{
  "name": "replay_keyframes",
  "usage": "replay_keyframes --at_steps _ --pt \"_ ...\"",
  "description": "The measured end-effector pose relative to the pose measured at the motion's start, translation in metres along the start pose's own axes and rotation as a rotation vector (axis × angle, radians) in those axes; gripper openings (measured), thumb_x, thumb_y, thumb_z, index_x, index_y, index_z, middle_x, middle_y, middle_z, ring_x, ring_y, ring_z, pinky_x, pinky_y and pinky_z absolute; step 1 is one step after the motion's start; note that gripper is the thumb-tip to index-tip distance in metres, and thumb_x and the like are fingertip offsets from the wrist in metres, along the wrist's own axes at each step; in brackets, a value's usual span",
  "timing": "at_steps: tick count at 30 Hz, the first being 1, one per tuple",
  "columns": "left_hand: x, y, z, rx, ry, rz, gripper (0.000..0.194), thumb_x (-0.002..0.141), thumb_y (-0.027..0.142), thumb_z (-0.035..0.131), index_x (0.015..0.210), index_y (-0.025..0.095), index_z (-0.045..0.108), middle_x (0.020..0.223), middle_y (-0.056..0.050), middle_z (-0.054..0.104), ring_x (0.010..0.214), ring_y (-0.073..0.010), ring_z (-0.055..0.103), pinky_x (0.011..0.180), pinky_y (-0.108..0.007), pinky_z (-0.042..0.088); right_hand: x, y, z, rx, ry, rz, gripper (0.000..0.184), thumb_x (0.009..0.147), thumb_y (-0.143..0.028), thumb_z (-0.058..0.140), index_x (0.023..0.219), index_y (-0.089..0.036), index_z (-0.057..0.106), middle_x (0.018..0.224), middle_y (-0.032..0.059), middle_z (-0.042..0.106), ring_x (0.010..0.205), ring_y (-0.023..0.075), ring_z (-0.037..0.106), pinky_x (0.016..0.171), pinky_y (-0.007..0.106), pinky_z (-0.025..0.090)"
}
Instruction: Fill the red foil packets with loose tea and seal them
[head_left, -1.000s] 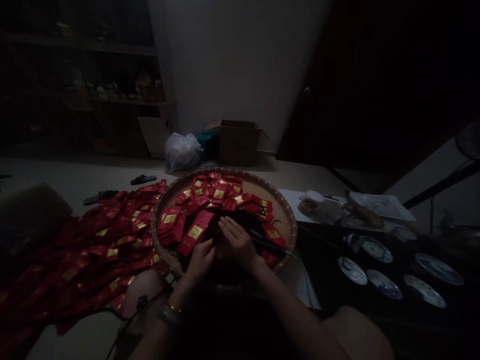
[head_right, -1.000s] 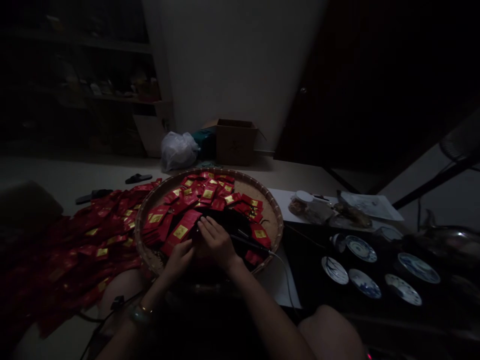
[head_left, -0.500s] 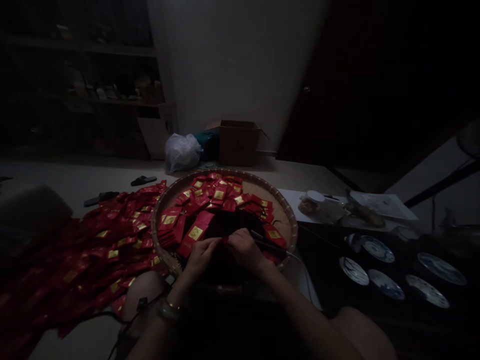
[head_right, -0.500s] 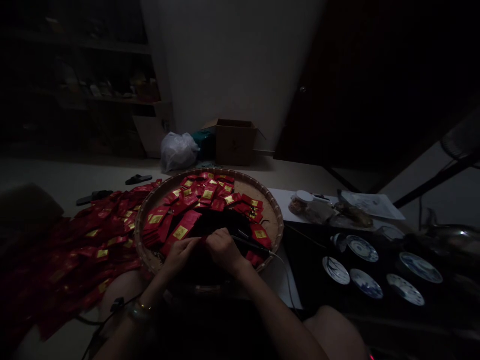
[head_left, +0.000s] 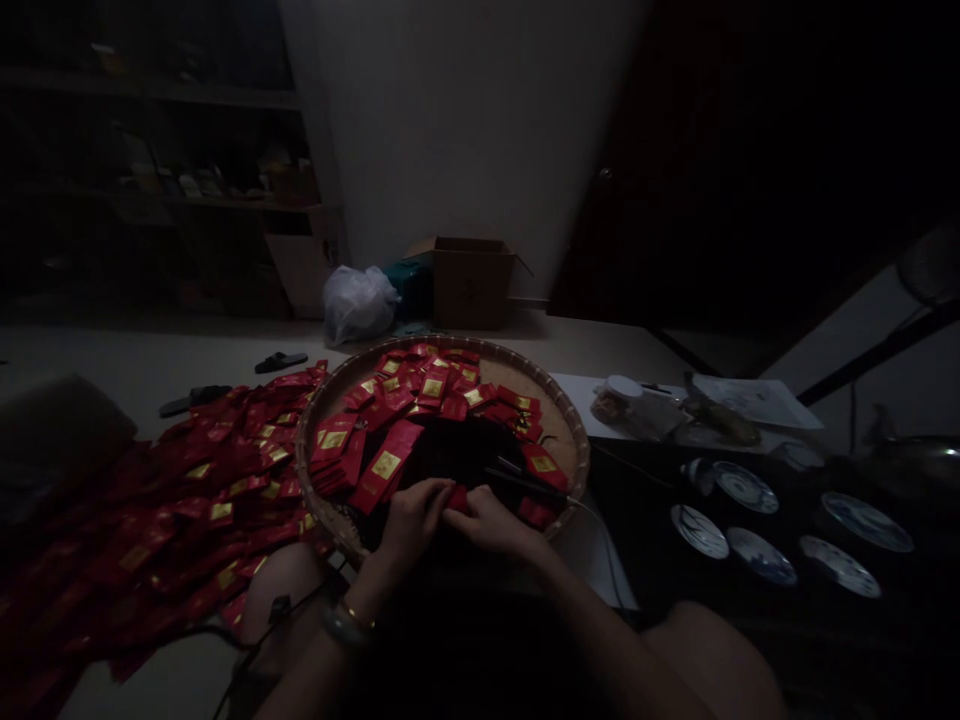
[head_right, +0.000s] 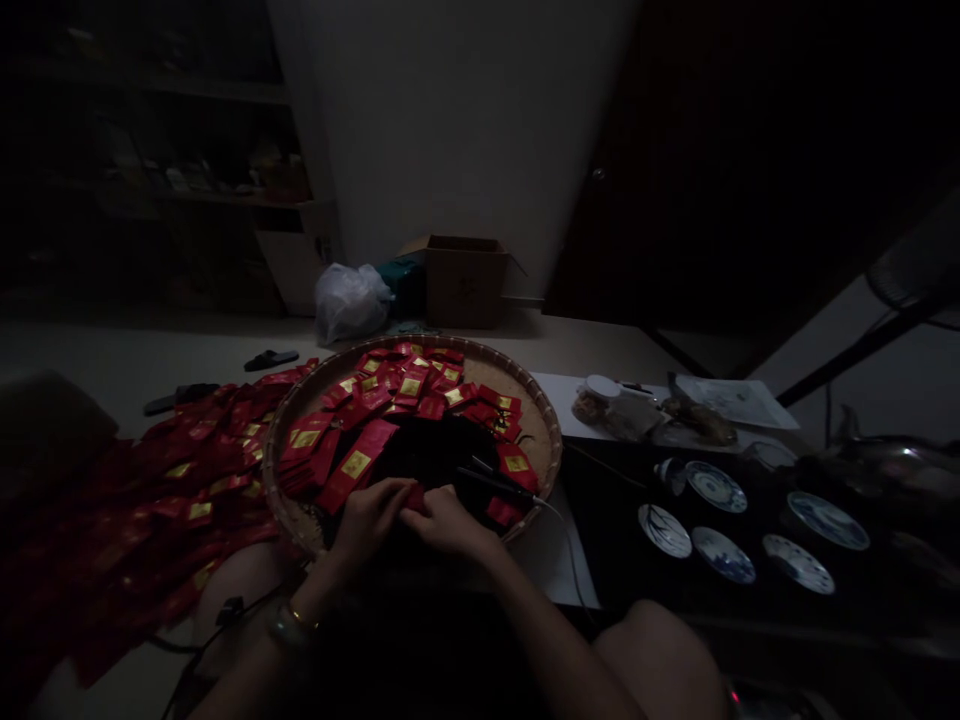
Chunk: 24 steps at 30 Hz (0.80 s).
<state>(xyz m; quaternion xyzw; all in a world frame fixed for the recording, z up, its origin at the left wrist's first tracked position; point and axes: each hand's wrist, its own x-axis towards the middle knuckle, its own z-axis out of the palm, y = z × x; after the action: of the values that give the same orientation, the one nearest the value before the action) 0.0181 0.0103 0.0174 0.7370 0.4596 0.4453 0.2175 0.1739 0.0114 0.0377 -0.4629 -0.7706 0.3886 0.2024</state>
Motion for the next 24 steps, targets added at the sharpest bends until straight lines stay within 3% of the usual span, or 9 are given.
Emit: replay_keyframes --at_steps 4,8,12,16,19,24 --pt "0.000 -0.001 -0.004 0.144 -0.006 0.152 0.026 0.089 0.018 0.042 0.100 0.019 0.065 0.103 -0.008 0.071 0.107 -0.0211 0.061 0.096 -0.041 0.047 0.002 0.010 0.003 0.227 -0.089 0.063 0.031 0.088 -0.040 0.043 0.077 -0.018 0.062 0.070 -0.0006 0.060 0.067 0.0154 0.053 0.068 0.028 0.041" --pt "-0.007 0.004 -0.010 0.431 -0.109 0.236 0.044 0.078 0.016 0.054 0.121 0.020 0.056 0.125 -0.010 0.061 0.130 -0.0308 0.039 0.107 -0.055 0.029 0.004 0.015 0.000 0.469 -0.060 0.079 0.049 0.089 -0.057 0.037 0.092 -0.017 0.066 0.087 0.0032 0.066 0.089 0.0195 0.058 0.090 0.036 0.042" --pt "-0.011 0.000 -0.004 0.549 -0.208 0.163 0.056 0.073 0.018 0.063 0.127 0.019 0.050 0.128 -0.014 0.058 0.117 -0.0330 0.050 0.096 -0.050 0.040 0.008 0.006 -0.002 0.648 -0.067 0.118 0.062 0.087 -0.067 0.030 0.098 -0.018 0.067 0.086 0.0046 0.065 0.094 0.0187 0.058 0.097 0.039 0.040" --pt "-0.007 -0.008 -0.002 0.448 -0.221 0.228 0.054 0.071 0.013 0.064 0.122 0.018 0.049 0.116 -0.011 0.063 0.109 -0.0271 0.056 0.093 -0.042 0.046 0.012 -0.007 -0.006 0.661 -0.125 0.145 0.066 0.086 -0.068 0.029 0.098 -0.016 0.067 0.082 0.0037 0.063 0.088 0.0169 0.058 0.093 0.038 0.043" --pt "-0.006 -0.009 -0.007 0.408 -0.210 0.171 0.057 0.070 0.013 0.065 0.123 0.019 0.046 0.108 -0.010 0.064 0.101 -0.0247 0.060 0.087 -0.037 0.050 0.013 -0.013 -0.010 0.701 -0.241 0.144 0.071 0.084 -0.072 0.026 0.094 -0.015 0.067 0.080 0.0037 0.063 0.083 0.0173 0.059 0.091 0.038 0.044" --pt "-0.013 -0.016 -0.010 0.373 -0.202 0.160 0.065 0.074 0.014 0.063 0.133 0.019 0.035 0.112 -0.012 0.063 0.099 -0.0228 0.063 0.080 -0.033 0.053 0.019 -0.014 -0.012 0.787 -0.301 0.165 0.074 0.079 -0.077 0.030 0.084 -0.014 0.069 0.077 0.0047 0.066 0.083 0.0183 0.062 0.093 0.035 0.042"
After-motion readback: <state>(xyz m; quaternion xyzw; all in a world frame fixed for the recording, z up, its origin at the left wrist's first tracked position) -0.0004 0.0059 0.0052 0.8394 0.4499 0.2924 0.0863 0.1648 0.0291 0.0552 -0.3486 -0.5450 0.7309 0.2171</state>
